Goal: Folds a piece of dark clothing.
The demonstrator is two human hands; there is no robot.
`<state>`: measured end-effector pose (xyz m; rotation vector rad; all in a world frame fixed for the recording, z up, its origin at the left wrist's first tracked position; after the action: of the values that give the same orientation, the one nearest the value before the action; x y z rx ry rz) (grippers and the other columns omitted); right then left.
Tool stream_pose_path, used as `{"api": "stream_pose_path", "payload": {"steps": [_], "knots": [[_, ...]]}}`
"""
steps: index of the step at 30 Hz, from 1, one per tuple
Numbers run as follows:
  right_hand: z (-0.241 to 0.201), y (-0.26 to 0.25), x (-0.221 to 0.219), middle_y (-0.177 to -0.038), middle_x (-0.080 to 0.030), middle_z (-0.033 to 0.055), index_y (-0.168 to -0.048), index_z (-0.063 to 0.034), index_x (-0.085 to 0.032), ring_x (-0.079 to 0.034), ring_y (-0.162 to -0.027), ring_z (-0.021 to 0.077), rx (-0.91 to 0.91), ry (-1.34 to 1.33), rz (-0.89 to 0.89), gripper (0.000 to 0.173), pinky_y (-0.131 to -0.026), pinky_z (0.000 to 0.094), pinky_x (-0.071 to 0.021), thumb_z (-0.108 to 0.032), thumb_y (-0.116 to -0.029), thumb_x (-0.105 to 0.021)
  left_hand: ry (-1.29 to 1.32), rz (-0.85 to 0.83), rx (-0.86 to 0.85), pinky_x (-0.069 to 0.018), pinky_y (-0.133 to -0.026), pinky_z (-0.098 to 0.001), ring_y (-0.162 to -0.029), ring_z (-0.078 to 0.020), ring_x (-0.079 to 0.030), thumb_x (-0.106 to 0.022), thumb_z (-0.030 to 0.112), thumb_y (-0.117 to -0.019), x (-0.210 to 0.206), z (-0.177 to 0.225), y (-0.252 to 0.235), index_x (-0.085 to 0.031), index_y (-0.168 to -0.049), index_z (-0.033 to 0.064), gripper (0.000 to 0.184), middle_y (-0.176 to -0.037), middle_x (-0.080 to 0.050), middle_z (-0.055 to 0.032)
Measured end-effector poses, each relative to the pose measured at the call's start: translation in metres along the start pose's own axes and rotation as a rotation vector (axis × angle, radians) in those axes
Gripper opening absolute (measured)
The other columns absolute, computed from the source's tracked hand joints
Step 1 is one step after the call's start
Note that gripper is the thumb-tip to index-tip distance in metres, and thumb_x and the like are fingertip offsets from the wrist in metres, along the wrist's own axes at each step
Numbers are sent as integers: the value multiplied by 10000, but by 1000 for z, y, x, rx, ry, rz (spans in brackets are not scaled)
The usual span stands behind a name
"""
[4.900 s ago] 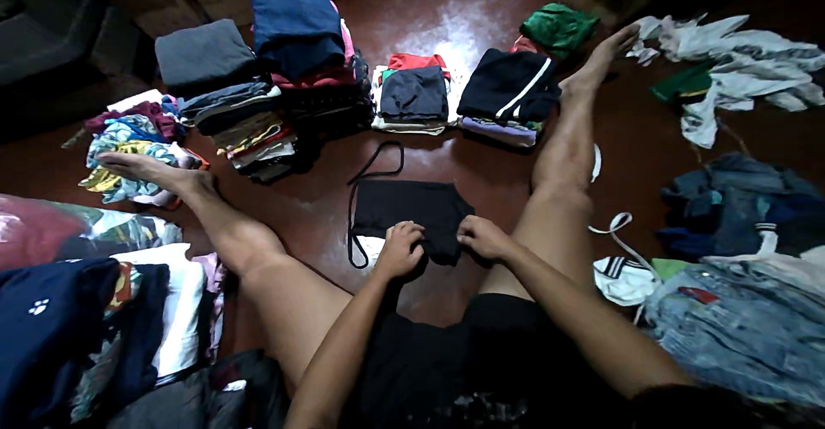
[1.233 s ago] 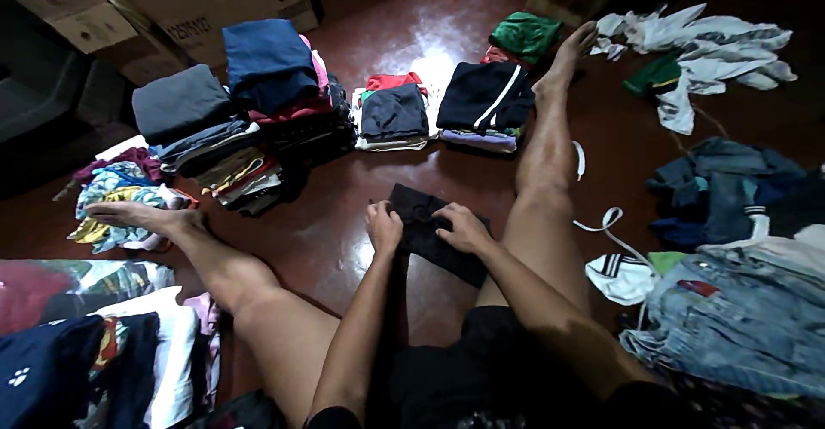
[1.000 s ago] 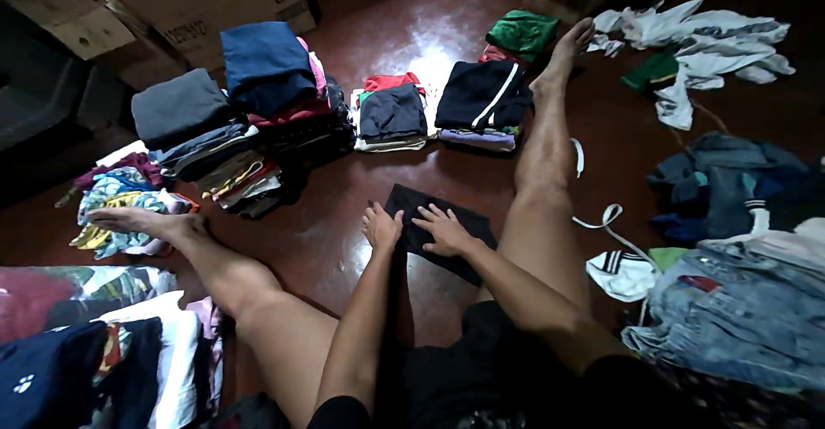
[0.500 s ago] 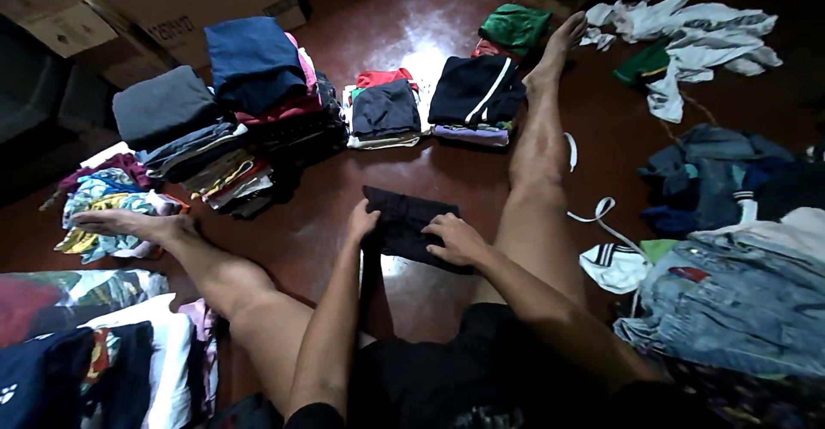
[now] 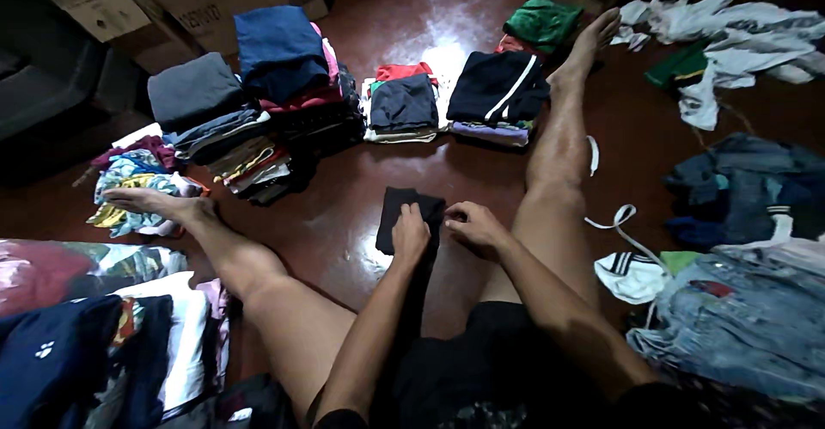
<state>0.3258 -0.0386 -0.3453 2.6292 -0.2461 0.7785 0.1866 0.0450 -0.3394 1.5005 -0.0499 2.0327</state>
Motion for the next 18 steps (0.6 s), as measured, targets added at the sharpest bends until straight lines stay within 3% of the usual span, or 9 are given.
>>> {"api": "stream_pose_path", "payload": {"steps": [2,5,8,10,12,15,18], "knots": [[0,3,2,-1226,-689,113,-1273,-104,-695,-669,-1107,221,-8,19,-18,362,-1005,435,-535,-317,-981,-676,21,-28,45,-571,-938,-516,-1138,-339,-671,-572,225,-990,-19,5,-7,-558,-1425,87,457,-1430,-553,-179],[-2,4,0,-1194,-694,120,-1267,-95,-696,-673,-1067,227,7,32,-41,352,-976,447,-538,-307,-987,-671,144,-11,124,-501,-996,-589,-1209,-390,-633,-538,188,-1023,9,15,6,-588,-1399,62,400,-1394,-600,-215],[-6,-2,-8,-1163,-701,115,-1236,-89,-704,-677,-1052,229,29,18,-60,334,-968,460,-541,-303,-981,-678,244,146,137,-482,-993,-624,-1232,-427,-604,-514,208,-1041,47,7,13,-576,-1371,31,380,-1373,-594,-259],[-8,-7,-14,-1136,-703,109,-1201,-93,-714,-679,-1030,225,42,2,-60,316,-951,469,-551,-309,-971,-693,313,306,158,-510,-961,-616,-1181,-414,-635,-527,236,-1017,58,-11,12,-574,-1361,27,406,-1300,-636,-255],[-9,-10,-19,-1140,-701,108,-1201,-97,-713,-683,-1028,221,50,3,-67,320,-946,470,-556,-318,-970,-693,406,364,226,-499,-973,-614,-1167,-424,-637,-536,277,-1031,65,-21,15,-550,-1383,9,442,-1258,-653,-266],[-10,-16,-30,-1190,-690,122,-1257,-102,-698,-664,-1091,248,79,56,-95,377,-998,485,-526,-340,-964,-685,527,380,340,-503,-967,-618,-1106,-424,-662,-561,296,-1031,58,-33,5,-567,-1363,-8,450,-1165,-686,-270],[-9,-19,-51,-1294,-647,139,-1329,-122,-664,-617,-1209,280,93,153,-186,462,-1061,511,-483,-385,-951,-694,527,289,355,-544,-923,-595,-1081,-391,-682,-585,282,-1013,30,-38,-19,-558,-1358,45,419,-1145,-697,-233]]}}
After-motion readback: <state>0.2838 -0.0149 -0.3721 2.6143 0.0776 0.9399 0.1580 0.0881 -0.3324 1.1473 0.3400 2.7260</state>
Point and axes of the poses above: each hand's wrist, its own y-axis away from the middle knuckle, its own x-axis out of the back of the hand, z = x × y, the point moved 10 cm from there along -y, towards the middle knuckle
